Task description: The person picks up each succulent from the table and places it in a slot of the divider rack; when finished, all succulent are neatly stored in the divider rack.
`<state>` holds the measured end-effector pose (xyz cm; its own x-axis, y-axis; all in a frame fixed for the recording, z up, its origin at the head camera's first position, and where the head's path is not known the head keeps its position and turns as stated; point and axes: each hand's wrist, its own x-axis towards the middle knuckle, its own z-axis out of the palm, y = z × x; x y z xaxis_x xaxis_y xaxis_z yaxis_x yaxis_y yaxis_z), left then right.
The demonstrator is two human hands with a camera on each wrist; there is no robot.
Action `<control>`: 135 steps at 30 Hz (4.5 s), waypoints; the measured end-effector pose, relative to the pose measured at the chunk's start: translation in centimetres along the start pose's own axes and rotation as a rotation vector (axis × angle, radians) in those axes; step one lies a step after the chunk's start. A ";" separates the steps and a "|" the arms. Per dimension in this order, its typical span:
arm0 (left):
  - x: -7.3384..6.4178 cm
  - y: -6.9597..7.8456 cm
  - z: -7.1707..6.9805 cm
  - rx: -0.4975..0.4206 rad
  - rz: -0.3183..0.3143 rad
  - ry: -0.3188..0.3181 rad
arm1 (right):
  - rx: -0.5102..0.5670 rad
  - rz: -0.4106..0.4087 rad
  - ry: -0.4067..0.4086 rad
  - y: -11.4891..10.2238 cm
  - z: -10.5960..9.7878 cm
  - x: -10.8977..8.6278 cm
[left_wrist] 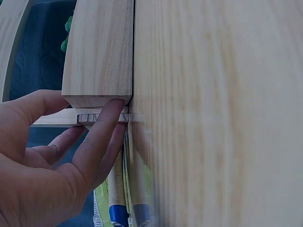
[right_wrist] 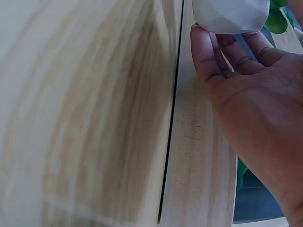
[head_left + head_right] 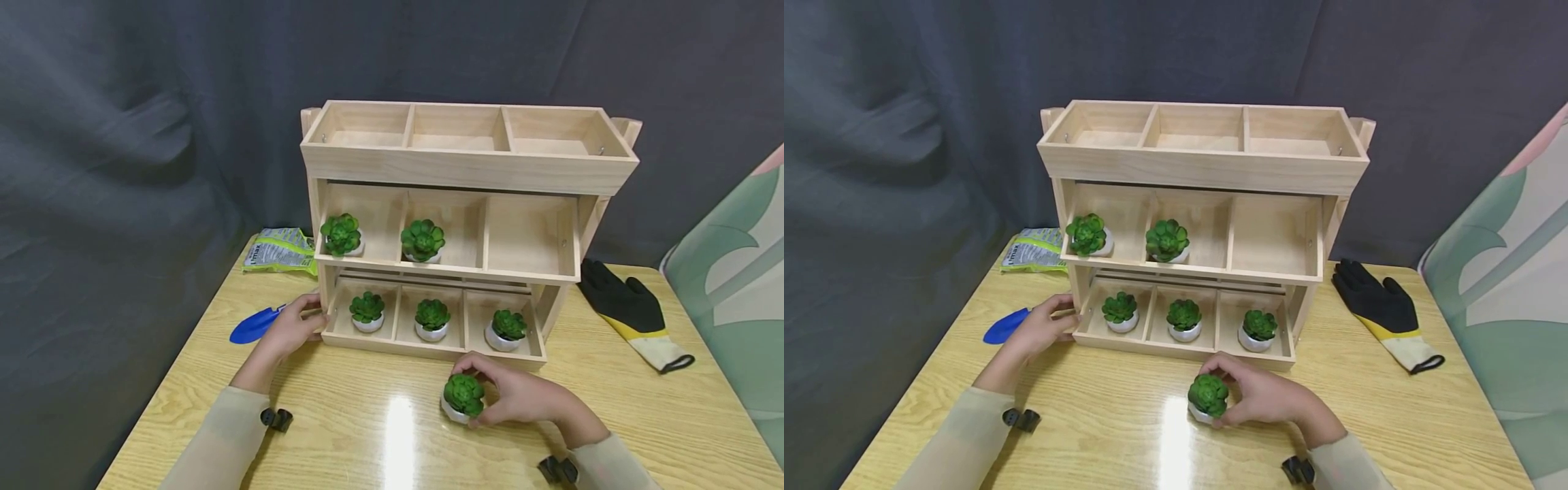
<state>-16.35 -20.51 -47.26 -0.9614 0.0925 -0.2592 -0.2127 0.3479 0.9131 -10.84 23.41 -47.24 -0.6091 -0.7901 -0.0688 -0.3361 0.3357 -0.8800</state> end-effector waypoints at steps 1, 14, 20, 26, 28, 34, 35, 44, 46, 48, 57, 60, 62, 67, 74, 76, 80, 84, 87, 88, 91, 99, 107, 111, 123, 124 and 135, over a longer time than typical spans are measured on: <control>0.0 0.0 0.0 -0.001 0.000 -0.001 | -0.002 0.004 0.002 -0.1 0.0 0.0; 0.0 0.0 0.1 -0.005 0.001 -0.012 | -0.015 0.002 0.030 -0.7 0.1 -0.3; -0.1 0.2 0.1 -0.002 0.003 -0.007 | -0.029 -0.033 0.045 -1.4 -0.1 -0.6; -0.2 0.2 0.1 0.001 0.004 -0.005 | -0.060 -0.084 0.072 -2.3 -0.7 -0.8; -0.2 0.2 0.0 0.001 0.009 -0.004 | -0.069 -0.102 0.086 -2.4 -0.9 -0.8; -0.2 0.1 0.0 -0.002 0.008 -0.010 | -0.083 -0.118 0.123 -2.9 -1.3 -1.0; -0.2 0.1 0.0 -0.004 0.006 -0.011 | -0.084 -0.120 0.130 -3.0 -1.4 -1.0; 0.0 0.0 -0.2 -0.003 0.016 -0.014 | -0.023 -0.145 0.186 -3.8 -1.9 -1.5; 0.0 0.0 -0.2 -0.002 0.017 -0.014 | 0.011 -0.148 0.197 -4.1 -2.0 -1.6; 0.1 0.0 -0.2 -0.001 0.018 -0.016 | 0.034 -0.149 0.206 -4.3 -2.2 -1.7; 0.1 0.0 -0.2 0.006 0.023 -0.025 | 0.036 -0.172 0.267 -5.3 -3.1 -2.0; 0.1 0.1 -0.2 0.010 0.023 -0.022 | 0.042 -0.164 0.289 -5.6 -3.4 -2.1; 0.2 0.2 -0.2 0.010 0.024 -0.019 | 0.043 -0.172 0.304 -5.9 -3.7 -2.1; 0.2 0.3 -0.2 0.011 0.023 -0.018 | 0.032 -0.235 0.333 -6.6 -4.4 -2.3; 0.1 0.3 -0.1 0.014 0.022 -0.010 | 0.050 -0.237 0.388 -7.9 -5.4 -2.5; 0.1 0.3 -0.1 0.017 0.019 -0.010 | 0.061 -0.231 0.402 -8.2 -5.6 -2.5; 0.0 0.2 0.0 0.014 0.014 -0.011 | 0.086 -0.225 0.434 -8.6 -6.1 -2.7; 0.1 0.2 0.0 0.013 0.011 -0.010 | 0.124 -0.246 0.475 -9.1 -6.8 -2.7; 0.1 0.2 0.0 0.009 0.010 -0.010 | 0.166 -0.253 0.519 -9.7 -7.5 -2.5; 0.1 0.2 0.0 0.007 0.009 -0.010 | 0.170 -0.251 0.540 -9.9 -7.8 -2.4; 0.1 0.2 -0.1 0.002 0.009 -0.010 | 0.147 -0.217 0.608 -10.5 -8.6 -2.1; 0.1 0.1 -0.1 -0.005 0.008 -0.017 | 0.084 -0.080 0.744 -10.8 -10.2 -1.6; 0.1 0.2 0.0 -0.004 0.004 -0.018 | -0.145 0.145 0.817 -10.8 -12.1 -0.5; 0.1 0.2 0.0 -0.003 0.003 -0.020 | -0.196 0.205 0.806 -10.6 -13.0 0.2; 0.2 0.1 0.0 -0.002 -0.002 -0.016 | -0.247 0.190 0.714 -10.8 -14.1 2.0; 0.2 0.1 0.1 -0.002 -0.002 -0.015 | -0.243 0.191 0.709 -10.8 -14.1 2.1; -0.1 0.3 0.1 -0.021 0.028 -0.018 | -0.265 0.208 0.638 -11.2 -13.9 2.4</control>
<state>-16.29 -20.29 -47.00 -0.9637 0.1190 -0.2388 -0.1895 0.3249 0.9266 -18.51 24.83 -31.04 -0.9532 -0.2699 0.1364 -0.2809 0.6235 -0.7296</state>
